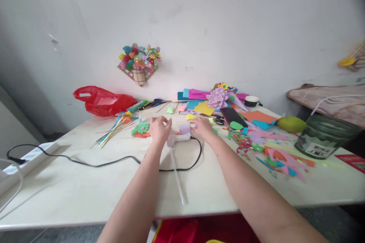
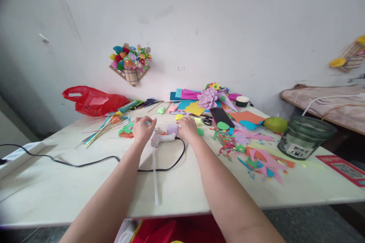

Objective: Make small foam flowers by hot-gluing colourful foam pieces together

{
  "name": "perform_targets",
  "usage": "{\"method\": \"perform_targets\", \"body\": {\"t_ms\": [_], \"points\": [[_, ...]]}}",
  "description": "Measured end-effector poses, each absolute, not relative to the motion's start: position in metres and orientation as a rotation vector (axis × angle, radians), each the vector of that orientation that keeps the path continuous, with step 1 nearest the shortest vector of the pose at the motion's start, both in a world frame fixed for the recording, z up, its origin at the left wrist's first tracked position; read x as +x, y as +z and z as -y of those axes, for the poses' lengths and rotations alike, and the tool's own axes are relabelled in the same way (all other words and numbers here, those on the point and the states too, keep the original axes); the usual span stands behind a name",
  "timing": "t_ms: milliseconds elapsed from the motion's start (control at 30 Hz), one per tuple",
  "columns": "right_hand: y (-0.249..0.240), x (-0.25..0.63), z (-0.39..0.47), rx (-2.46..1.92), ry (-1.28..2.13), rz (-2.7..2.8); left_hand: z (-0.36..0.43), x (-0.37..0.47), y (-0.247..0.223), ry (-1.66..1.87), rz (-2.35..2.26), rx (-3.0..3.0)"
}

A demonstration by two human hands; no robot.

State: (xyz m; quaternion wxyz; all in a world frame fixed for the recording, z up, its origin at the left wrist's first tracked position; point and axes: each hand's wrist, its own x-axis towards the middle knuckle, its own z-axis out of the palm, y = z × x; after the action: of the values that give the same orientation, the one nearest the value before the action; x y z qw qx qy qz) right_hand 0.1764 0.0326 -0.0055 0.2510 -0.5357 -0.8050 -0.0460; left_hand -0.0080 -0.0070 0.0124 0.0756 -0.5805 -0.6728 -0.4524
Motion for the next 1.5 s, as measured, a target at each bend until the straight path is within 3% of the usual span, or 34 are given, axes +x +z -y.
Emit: {"method": "perform_targets", "body": {"t_ms": [200,367,833,1500], "points": [[-0.008,0.18,-0.034,-1.433,-0.178,2.237,0.01,-0.007,0.009,-1.019,1.617,-2.406],[-0.006,0.181,-0.032,-1.459,-0.189,2.17,0.015,0.004,0.007,-0.811,1.421,-2.626],[0.004,0.178,-0.054,-1.577,-0.112,2.393,0.013,0.01,0.01,-0.522,1.275,-2.687],[0.028,0.147,-0.079,-1.664,0.228,2.804,0.016,-0.002,0.024,-0.284,1.419,-2.683]]}}
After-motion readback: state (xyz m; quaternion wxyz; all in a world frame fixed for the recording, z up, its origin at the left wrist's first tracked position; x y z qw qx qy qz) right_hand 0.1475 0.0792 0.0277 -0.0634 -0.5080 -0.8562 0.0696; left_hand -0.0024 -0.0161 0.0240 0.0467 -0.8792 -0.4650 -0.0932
